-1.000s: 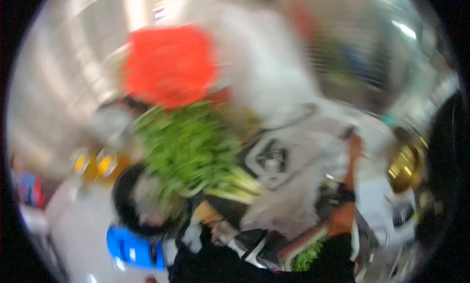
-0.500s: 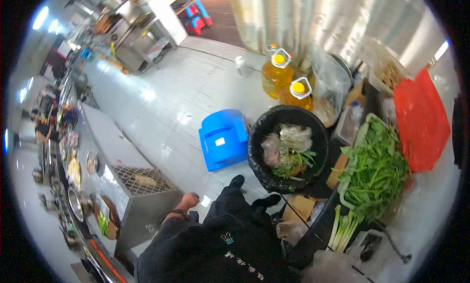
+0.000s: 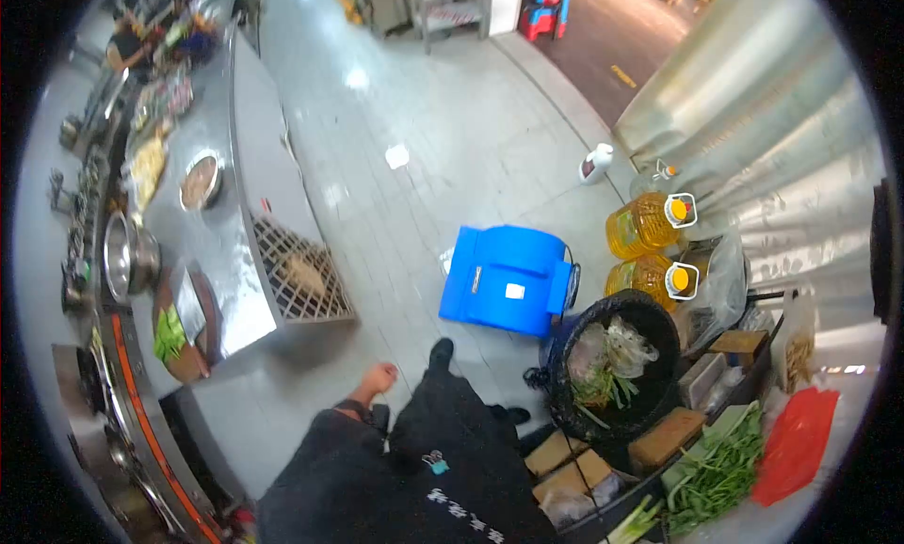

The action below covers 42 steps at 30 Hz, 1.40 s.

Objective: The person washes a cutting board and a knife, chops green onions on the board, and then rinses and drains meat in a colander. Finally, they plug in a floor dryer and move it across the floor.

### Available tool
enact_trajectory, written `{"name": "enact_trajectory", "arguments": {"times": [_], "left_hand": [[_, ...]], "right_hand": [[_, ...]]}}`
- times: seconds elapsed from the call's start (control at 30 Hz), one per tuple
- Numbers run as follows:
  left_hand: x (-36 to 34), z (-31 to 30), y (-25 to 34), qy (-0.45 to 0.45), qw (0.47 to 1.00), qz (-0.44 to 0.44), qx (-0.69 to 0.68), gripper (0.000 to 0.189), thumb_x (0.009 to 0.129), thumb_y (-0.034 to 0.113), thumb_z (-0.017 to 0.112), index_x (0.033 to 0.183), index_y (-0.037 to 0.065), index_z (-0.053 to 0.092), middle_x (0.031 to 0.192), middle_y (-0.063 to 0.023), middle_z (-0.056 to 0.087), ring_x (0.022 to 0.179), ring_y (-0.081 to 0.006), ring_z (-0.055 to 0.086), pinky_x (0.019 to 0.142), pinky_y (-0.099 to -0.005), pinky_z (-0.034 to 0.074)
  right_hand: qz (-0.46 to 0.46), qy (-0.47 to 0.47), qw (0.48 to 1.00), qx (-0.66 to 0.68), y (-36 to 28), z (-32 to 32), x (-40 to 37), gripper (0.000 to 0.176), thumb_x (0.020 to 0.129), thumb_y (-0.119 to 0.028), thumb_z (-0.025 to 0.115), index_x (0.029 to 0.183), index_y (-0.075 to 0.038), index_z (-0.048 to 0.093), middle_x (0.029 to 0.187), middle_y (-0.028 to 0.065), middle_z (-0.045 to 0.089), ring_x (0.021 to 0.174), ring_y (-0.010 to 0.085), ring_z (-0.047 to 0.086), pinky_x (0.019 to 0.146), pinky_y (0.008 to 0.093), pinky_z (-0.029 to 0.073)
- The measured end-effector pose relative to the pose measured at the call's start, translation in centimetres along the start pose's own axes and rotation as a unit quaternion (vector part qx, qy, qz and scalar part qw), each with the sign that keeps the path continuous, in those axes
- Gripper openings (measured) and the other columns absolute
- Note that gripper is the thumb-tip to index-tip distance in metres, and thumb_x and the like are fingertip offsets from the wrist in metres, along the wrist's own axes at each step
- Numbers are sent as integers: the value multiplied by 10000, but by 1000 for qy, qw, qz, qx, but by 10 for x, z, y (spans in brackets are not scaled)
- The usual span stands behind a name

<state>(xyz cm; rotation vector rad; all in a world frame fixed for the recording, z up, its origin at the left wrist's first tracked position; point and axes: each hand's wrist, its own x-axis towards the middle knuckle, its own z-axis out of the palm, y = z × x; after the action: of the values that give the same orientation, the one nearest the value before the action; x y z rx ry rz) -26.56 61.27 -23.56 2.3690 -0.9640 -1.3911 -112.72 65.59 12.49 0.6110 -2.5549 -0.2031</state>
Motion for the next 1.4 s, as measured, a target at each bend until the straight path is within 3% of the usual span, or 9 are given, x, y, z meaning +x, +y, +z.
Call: {"name": "enact_trajectory", "arguments": {"times": [0.1,0.2,0.43,0.5,0.7,0.8,0.9,1.07,1.4], "left_hand": [[-17,-24,-33,86,995,7,-55,177,742,217,539,813,79,626,774,-141,632,721,-330,594,629,-393,468],[-47,-26,-83,116,993,-26,-25,181,733,234,583,796,67,617,769,-141,629,695,-351,583,625,-402,467],[-145,2,-134,102,911,-285,-279,179,700,139,604,852,51,639,731,-89,640,662,-209,615,628,-313,487],[-163,-10,-103,140,957,-221,-123,174,704,121,603,859,51,640,725,-95,637,655,-215,618,627,-302,490],[-35,-85,9,171,980,-86,-62,182,730,79,589,900,31,630,848,-135,629,742,-222,627,679,-313,493],[73,-113,88,164,986,36,-7,193,736,74,592,921,30,625,848,-138,622,731,-225,622,672,-316,493],[189,-118,177,111,981,159,9,177,740,73,588,909,36,624,835,-137,617,730,-252,613,673,-324,488],[417,-35,280,-29,958,279,61,130,779,92,540,878,50,614,822,-165,596,790,-334,571,694,-403,462],[608,149,368,-295,794,405,344,163,817,182,480,927,81,545,889,-151,603,810,-327,600,671,-437,487]], "right_hand": [[-167,-104,975,100,-101,72,-7,311,883,-241,506,1028,33,528,941,165,571,799,266,537,721,385,446],[-279,-188,821,461,-317,-46,-142,147,808,-63,544,944,-12,556,867,87,573,817,221,552,767,325,436],[-655,-434,560,263,-606,-64,-293,177,772,-177,595,831,-27,523,752,158,554,695,350,547,611,401,435],[-685,-447,516,256,-664,-47,-325,185,763,-185,599,837,-30,532,727,159,566,707,355,562,617,415,442],[-624,-406,583,326,-750,19,-375,252,774,-235,577,874,-4,559,764,171,615,735,341,602,653,422,472],[-354,-626,659,219,-761,61,-403,308,806,-298,575,839,8,550,689,150,600,587,284,603,490,372,472],[-184,-567,746,295,-762,91,-440,426,824,-370,557,892,49,531,739,172,592,559,263,595,433,337,483],[47,-449,851,270,-826,101,-488,584,797,-412,555,1074,94,464,1019,277,561,953,429,539,827,466,420],[149,-309,914,216,-842,113,-524,397,832,-253,563,1055,61,463,991,224,545,893,361,542,792,431,415]]}}
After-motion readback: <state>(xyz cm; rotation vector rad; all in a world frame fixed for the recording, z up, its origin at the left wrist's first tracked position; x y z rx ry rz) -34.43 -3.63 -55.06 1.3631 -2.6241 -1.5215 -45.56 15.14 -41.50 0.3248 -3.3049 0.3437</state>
